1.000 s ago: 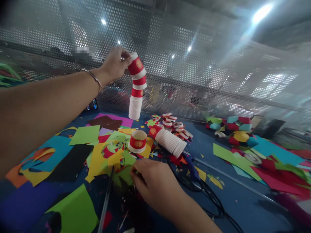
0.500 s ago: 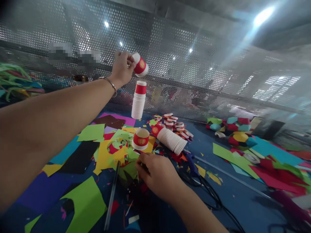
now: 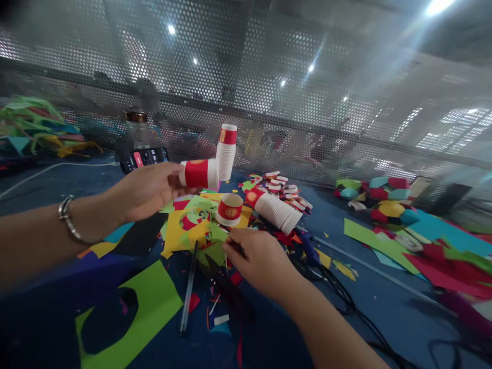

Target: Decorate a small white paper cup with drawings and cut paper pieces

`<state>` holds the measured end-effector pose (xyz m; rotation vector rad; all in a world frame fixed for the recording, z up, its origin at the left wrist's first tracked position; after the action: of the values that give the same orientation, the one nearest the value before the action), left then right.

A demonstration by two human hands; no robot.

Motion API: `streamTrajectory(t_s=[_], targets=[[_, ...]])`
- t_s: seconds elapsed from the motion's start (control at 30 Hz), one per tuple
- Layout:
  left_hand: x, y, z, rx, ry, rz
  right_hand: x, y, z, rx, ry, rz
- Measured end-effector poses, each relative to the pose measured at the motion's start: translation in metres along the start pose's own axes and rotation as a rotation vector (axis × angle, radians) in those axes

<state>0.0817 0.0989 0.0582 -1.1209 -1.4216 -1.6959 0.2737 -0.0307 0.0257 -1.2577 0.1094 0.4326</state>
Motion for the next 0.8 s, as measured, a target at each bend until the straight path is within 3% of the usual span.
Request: streamTrajectory(t_s=[0.13,0.27,0.47,0.8], targets=[[-0.016,-0.019,-0.042,0.063,-0.076,0.029,-0.013,0.005,-0.004,-0.093,-0.046,-0.020],[-0.036,-0.030,-0.061,0.095,-0.142,0.027,-0.019,0.010,-0.009,-0.151,-0.060,-0.053],[-0.044,-0.040,-0.060,0.165,-0.119,0.041,-0.019,0.009,-0.014,-0.185,-0.041,-0.051],[-0.046,-0.036,-0.061,0.118,-0.175,-0.024,-0.027,0.010,-0.016,-0.240,-0.053,0.017]])
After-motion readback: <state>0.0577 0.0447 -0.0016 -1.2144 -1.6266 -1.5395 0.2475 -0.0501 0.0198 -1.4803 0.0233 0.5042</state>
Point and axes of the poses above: each hand's wrist, its own z-axis towards the middle knuckle, its own y-axis out of the palm, x = y × z, the point moved 3 cm from there along z, towards the middle knuckle, and after that the axes turned 15 degrees about x, right-handed, at the moved point
